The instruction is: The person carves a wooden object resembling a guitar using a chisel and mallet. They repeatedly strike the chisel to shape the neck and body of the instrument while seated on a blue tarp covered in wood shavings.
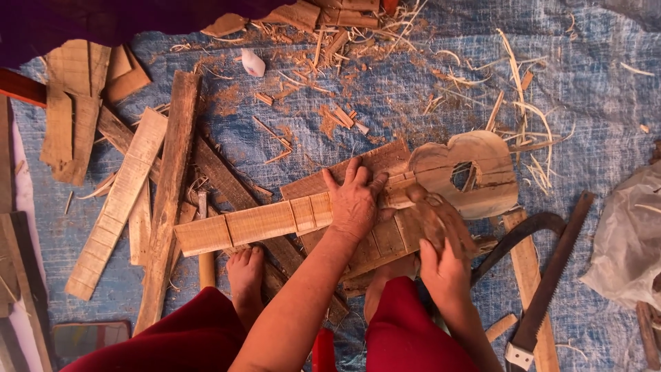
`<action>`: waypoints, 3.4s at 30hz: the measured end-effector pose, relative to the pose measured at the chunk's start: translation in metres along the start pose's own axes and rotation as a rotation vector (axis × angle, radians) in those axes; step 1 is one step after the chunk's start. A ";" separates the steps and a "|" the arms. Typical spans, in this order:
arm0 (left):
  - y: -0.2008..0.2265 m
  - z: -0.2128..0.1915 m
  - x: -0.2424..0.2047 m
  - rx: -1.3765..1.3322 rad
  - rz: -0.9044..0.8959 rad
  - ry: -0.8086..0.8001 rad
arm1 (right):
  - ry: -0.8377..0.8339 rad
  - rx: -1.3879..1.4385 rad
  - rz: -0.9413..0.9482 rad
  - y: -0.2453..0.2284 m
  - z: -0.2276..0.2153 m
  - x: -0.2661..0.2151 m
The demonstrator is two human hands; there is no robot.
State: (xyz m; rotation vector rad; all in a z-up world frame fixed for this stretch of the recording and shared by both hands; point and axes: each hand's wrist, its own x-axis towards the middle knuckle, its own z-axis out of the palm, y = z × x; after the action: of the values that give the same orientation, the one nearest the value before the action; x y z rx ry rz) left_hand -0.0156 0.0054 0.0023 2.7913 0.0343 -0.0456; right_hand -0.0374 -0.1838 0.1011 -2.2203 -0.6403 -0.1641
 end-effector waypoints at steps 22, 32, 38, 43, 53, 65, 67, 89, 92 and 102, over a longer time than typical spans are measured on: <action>-0.022 -0.035 0.032 0.166 0.610 0.020 | 0.229 0.479 0.808 0.022 -0.090 -0.120; -0.045 -0.047 0.058 0.322 0.828 -0.133 | 0.147 0.517 0.860 0.039 -0.077 -0.122; -0.033 -0.033 0.005 0.041 0.224 0.129 | -0.112 0.335 0.584 0.034 -0.053 -0.076; 0.012 -0.028 -0.023 -0.514 -0.497 -0.073 | -0.350 0.046 0.678 0.041 -0.030 -0.049; 0.021 0.012 -0.007 -0.301 -0.365 0.153 | -0.257 -0.145 0.668 0.074 0.014 -0.050; 0.036 0.037 -0.016 -0.233 -0.073 0.530 | -0.360 -0.215 0.691 0.075 0.016 -0.038; 0.036 0.029 -0.015 -0.188 -0.035 0.533 | -0.370 -0.201 0.719 0.071 0.014 -0.032; 0.040 0.030 -0.011 -0.386 -0.439 0.015 | -1.105 -0.610 0.408 -0.032 -0.027 0.121; 0.042 0.032 -0.013 -0.381 -0.434 0.021 | -1.133 -0.586 0.476 -0.044 -0.029 0.132; 0.043 0.023 -0.015 -0.384 -0.418 0.026 | -1.150 -0.625 0.567 -0.051 -0.030 0.145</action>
State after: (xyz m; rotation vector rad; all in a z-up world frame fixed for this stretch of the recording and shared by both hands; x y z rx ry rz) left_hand -0.0299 -0.0428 -0.0040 2.3566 0.5691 -0.0935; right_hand 0.0655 -0.1210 0.2015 -2.8823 -0.5121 1.4616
